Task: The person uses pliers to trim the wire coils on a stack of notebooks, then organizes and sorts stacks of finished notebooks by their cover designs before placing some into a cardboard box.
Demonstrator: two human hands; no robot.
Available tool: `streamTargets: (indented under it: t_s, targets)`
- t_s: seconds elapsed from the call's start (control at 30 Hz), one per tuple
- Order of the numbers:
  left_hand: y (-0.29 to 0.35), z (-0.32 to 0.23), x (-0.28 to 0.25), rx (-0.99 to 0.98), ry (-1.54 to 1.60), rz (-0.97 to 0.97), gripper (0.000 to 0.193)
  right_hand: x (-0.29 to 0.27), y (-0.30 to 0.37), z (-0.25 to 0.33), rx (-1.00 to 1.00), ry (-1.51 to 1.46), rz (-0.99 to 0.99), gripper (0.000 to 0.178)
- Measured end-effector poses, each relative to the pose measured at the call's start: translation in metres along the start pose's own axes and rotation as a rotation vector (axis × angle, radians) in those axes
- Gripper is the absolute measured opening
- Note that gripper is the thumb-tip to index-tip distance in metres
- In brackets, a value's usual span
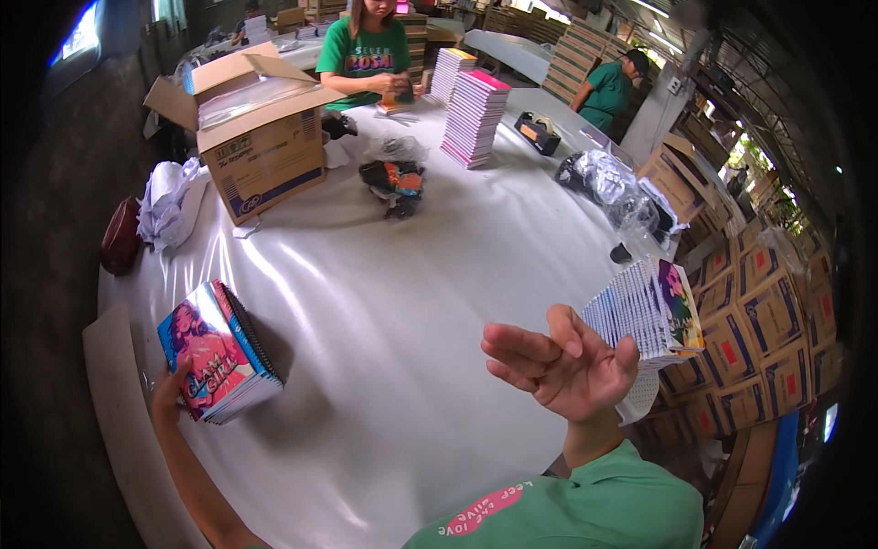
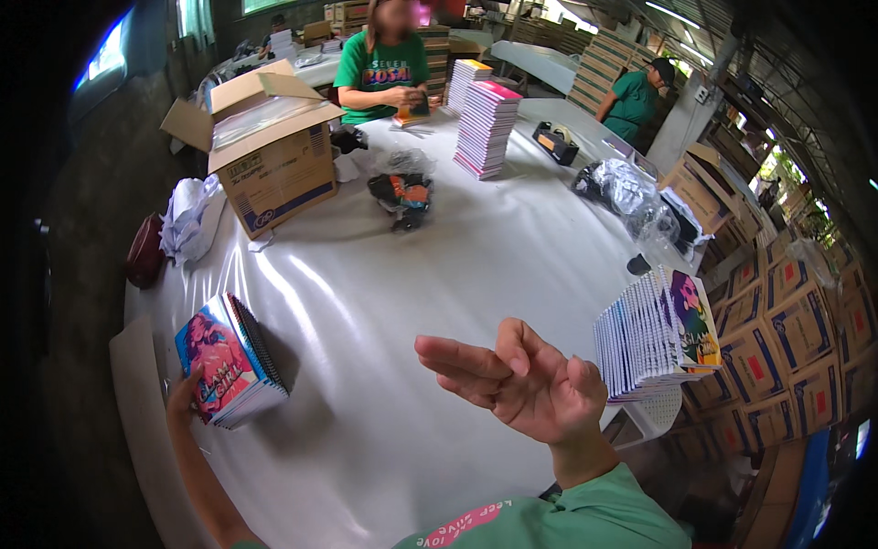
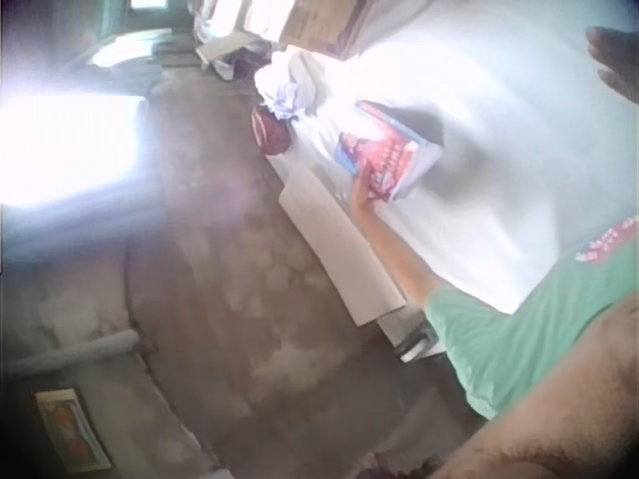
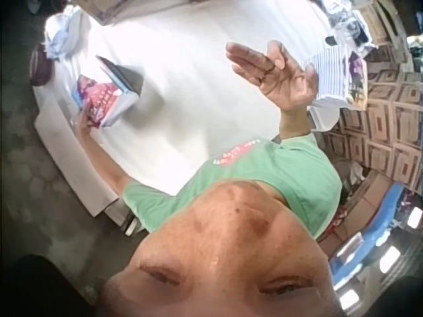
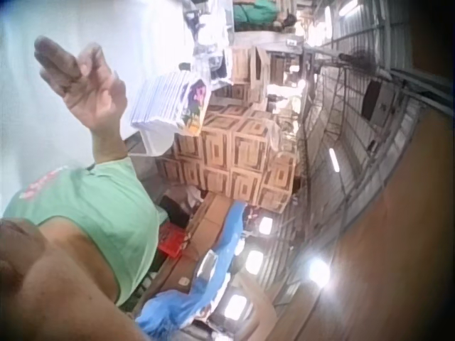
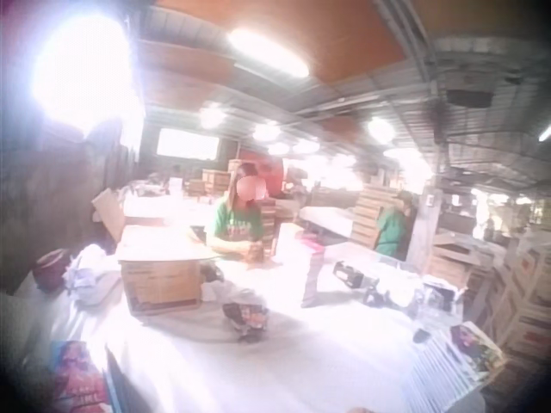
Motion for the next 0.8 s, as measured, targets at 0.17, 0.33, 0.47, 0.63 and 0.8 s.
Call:
streamTargets:
  t_s: [0.17,0.33,0.47,0.63,0.8]
  targets:
    - [0.042,-0.118,0.056,0.705,-0.965,-0.535,0.074,0.002,0.009,0.004,-0.033,0.094,0.065,0.041]
    - [0.067,-0.151,0.236,0.661,-1.469,-0.018,0.068,-0.003,0.011,-0.009,-0.046,0.068,0.146,0.038]
    - [0.005,-0.044,0.246,0.087,-2.133,0.156,0.056,0.006,0.01,-0.018,-0.08,0.063,-0.005,0.033]
    - [-0.011,-0.008,0.269,0.127,-2.416,0.044,0.053,-0.014,0.048,-0.004,-0.122,0.152,-0.227,0.029]
    - [-0.011,0.016,0.264,0.149,-2.523,0.239,0.053,-0.023,0.068,0.009,-0.142,0.249,-0.327,0.028]
Point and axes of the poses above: each hand's wrist, its own y-axis away from the middle knuckle, its own x-axis out of the palm, z = x × y, the point moved 4 cm from there along -y, towards the middle knuckle, and after that the axes turned 6 degrees about -y, right-handed, at the moved point
